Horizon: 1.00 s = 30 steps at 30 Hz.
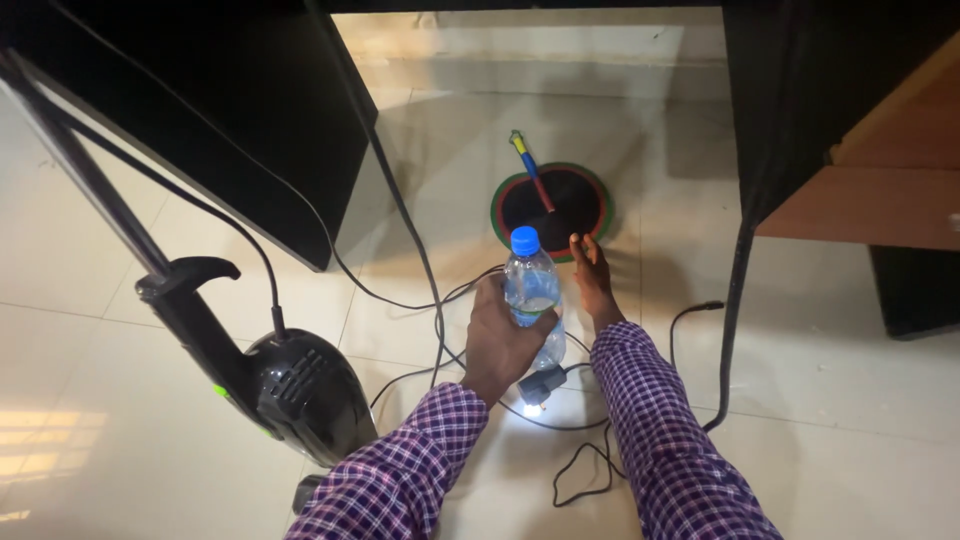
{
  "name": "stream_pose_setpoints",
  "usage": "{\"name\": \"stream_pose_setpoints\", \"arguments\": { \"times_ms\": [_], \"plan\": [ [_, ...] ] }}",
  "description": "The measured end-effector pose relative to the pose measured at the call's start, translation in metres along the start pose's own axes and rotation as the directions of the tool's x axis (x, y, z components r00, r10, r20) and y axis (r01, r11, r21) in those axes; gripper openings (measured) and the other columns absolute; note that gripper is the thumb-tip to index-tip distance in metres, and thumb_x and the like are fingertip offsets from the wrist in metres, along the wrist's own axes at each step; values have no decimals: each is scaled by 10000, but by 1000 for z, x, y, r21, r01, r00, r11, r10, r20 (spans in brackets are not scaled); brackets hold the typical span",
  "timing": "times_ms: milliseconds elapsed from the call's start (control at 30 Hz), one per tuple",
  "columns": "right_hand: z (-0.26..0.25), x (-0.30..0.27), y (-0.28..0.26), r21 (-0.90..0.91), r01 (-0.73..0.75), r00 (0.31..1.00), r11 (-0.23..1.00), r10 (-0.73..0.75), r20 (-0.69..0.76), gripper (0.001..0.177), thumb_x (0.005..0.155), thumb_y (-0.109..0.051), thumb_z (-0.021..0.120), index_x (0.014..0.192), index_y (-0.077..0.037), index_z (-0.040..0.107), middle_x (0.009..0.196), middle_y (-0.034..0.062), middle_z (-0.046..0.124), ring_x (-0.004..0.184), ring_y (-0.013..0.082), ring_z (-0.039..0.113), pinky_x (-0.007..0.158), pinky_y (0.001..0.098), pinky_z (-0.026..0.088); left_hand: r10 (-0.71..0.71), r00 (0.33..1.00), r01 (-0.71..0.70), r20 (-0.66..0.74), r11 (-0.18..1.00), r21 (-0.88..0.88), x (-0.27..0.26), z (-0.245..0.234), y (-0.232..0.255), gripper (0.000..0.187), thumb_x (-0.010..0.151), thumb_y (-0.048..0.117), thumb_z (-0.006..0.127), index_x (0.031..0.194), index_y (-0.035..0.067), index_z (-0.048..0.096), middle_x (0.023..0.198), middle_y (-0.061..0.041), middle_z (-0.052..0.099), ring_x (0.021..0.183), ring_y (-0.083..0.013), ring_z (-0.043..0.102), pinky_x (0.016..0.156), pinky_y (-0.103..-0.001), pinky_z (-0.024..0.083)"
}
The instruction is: The recorder manipulates a vacuum cleaner, adjusts a power strip, moves a chair with clothes on it, and handles a water bottle in a bedroom.
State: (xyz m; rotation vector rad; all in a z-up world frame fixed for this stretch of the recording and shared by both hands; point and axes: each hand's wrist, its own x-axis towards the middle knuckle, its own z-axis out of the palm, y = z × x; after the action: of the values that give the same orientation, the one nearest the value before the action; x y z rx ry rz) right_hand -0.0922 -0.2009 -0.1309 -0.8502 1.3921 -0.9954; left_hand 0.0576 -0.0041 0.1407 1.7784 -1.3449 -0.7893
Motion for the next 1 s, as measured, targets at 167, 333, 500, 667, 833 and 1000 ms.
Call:
{"name": "stream_pose_setpoints", "arguments": {
  "times_ms": [167,333,500,667,833,1000],
  "plan": [
    [3,32,22,92,20,998,996,-15,-53,981,862,-720,656,1569,-93,391,1525,81,477,1309,240,515,998,420,468,73,997,-72,-23,997,23,1,2,-12,689,716,289,849,1262,-1,544,1210,-181,628,1116,-339,653,960,-418,524],
    [17,73,58,308,116,993,944,-104,-53,698,889,-475,784,1406,-41,608,1253,42,657,953,163,522,798,321,463,38,999,-38,-34,999,11,5,1,-15,675,726,308,844,1254,4,552,1199,-179,640,1113,-334,661,955,-421,526],
    [32,71,55,278,368,917,887,-296,-267,350,860,-160,872,1128,17,734,1033,57,735,921,144,661,825,302,537,-9,999,6,-49,998,-55,5,2,-20,693,716,309,839,1263,8,539,1212,-177,630,1101,-335,667,934,-427,530],
    [55,48,38,65,473,706,878,-335,-624,247,769,-63,871,948,-55,700,881,35,696,815,166,662,720,287,552,-25,994,23,-109,1000,-19,8,1,-24,650,734,315,839,1235,15,555,1201,-181,652,1124,-353,659,960,-442,516],
    [54,22,42,511,301,881,805,-30,-472,268,833,-41,729,988,-171,554,858,15,636,755,158,616,625,311,505,-24,988,26,-149,1000,13,2,3,-23,681,725,308,842,1249,3,531,1215,-209,609,1102,-395,639,934,-472,515],
    [45,-61,16,235,440,845,867,-310,-437,86,924,-28,636,1005,2,633,870,67,597,773,187,602,659,323,507,100,984,-94,-146,995,44,-21,-1,-11,707,695,264,836,1269,-11,528,1231,-232,563,1074,-427,634,904,-475,539]
  ]
}}
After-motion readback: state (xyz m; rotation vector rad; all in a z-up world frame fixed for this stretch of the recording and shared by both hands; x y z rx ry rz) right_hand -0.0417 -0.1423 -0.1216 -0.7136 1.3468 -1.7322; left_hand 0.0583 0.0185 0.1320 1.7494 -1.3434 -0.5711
